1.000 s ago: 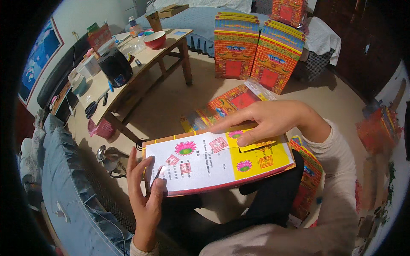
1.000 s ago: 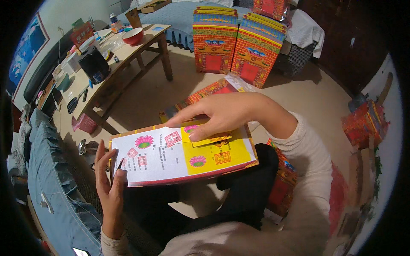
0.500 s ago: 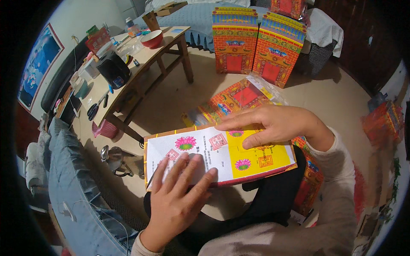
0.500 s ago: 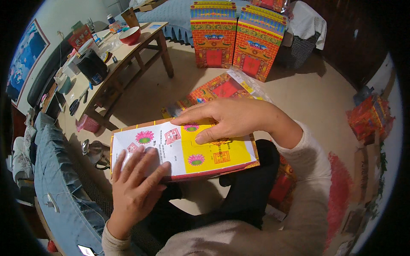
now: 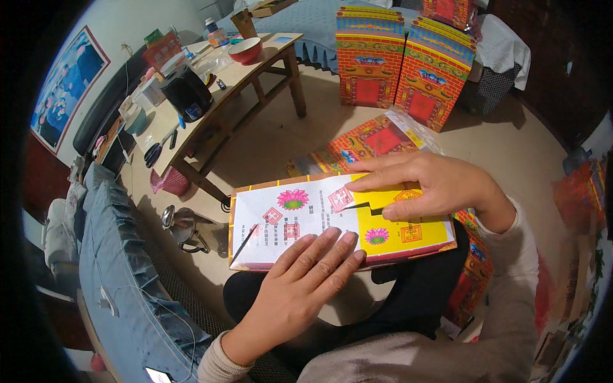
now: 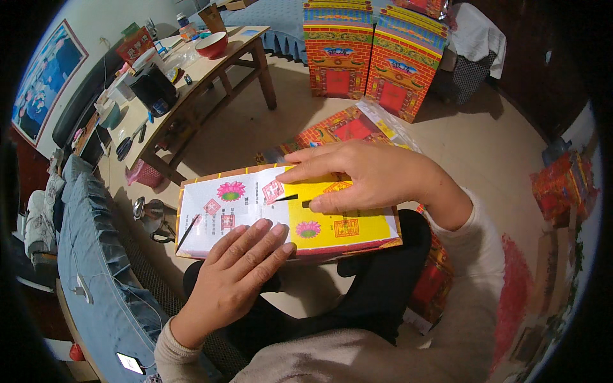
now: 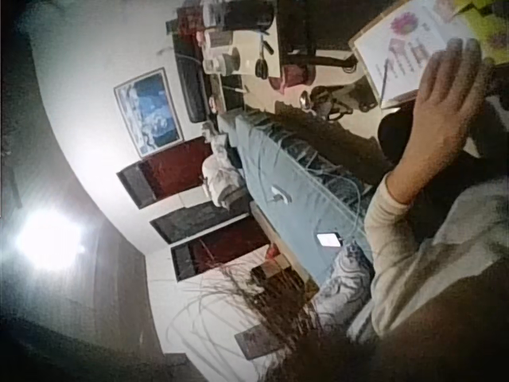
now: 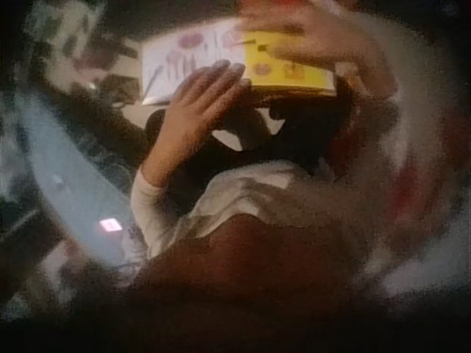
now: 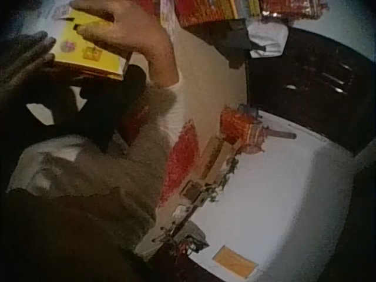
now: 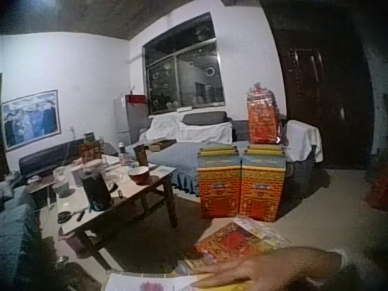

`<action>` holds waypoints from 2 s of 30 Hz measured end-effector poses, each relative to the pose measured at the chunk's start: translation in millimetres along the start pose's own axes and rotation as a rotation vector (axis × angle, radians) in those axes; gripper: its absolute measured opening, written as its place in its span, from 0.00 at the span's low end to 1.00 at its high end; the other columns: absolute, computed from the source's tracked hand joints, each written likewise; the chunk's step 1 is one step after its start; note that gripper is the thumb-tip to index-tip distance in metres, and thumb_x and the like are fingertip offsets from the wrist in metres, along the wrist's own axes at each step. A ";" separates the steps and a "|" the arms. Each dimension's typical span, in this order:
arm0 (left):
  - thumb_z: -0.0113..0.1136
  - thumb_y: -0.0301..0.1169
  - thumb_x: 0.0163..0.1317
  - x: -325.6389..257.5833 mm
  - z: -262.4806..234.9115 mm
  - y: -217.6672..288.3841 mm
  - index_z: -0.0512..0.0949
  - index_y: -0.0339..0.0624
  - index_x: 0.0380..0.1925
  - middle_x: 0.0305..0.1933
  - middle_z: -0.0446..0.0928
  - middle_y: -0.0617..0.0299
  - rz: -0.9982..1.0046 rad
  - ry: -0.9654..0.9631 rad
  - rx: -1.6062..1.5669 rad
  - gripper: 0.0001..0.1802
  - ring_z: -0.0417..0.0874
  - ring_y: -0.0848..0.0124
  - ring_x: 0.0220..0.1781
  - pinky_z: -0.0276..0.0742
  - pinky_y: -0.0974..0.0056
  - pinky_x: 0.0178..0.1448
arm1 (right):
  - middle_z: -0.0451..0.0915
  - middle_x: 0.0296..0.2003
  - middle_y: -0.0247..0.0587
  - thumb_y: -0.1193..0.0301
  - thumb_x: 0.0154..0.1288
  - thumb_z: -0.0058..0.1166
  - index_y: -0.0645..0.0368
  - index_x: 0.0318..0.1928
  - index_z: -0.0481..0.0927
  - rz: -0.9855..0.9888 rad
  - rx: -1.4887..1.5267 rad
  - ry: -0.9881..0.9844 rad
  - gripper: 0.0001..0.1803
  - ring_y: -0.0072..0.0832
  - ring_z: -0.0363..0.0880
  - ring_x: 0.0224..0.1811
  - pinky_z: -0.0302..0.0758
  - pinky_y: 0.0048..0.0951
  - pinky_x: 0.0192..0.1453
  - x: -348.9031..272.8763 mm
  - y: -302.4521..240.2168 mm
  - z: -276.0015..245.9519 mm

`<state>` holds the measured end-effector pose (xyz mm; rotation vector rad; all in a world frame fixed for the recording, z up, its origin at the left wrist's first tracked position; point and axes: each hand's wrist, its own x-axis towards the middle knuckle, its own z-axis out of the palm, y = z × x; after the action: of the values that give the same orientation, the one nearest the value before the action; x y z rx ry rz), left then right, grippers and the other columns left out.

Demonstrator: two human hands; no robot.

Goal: The person assembles a colorful printed cardboard box by folding flaps, inserting tabs, and securing them with adhesive. They handle multiple similar boxes and repeatedly fold and attach parts to form the box structure.

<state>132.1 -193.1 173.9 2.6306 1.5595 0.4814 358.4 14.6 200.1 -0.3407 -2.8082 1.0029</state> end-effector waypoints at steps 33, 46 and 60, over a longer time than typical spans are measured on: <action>0.59 0.25 0.60 2.6 1.8 1.1 0.72 0.54 0.68 0.73 0.70 0.61 0.053 -0.055 0.051 0.33 0.68 0.62 0.76 0.58 0.50 0.79 | 0.63 0.74 0.48 0.56 0.64 0.61 0.40 0.74 0.65 0.117 -0.124 0.028 0.39 0.47 0.67 0.72 0.66 0.42 0.72 -4.4 17.0 17.1; 0.58 0.26 0.64 9.8 3.2 2.4 0.78 0.60 0.63 0.68 0.76 0.62 0.033 -0.015 0.010 0.27 0.73 0.60 0.72 0.61 0.49 0.77 | 0.71 0.69 0.44 0.57 0.60 0.66 0.38 0.76 0.62 0.165 -0.043 -0.048 0.44 0.44 0.73 0.68 0.71 0.42 0.69 -16.5 22.3 -0.4; 0.60 0.29 0.64 11.7 8.4 2.8 0.78 0.64 0.63 0.67 0.76 0.63 0.030 0.004 0.053 0.26 0.75 0.59 0.70 0.62 0.45 0.77 | 0.76 0.65 0.42 0.55 0.59 0.67 0.38 0.75 0.64 0.148 -0.048 0.057 0.44 0.43 0.79 0.61 0.75 0.39 0.62 -20.6 23.9 6.7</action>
<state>142.1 -183.4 169.3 2.6975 1.5580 0.4536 380.8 23.3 178.6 -0.5805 -2.7927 0.9383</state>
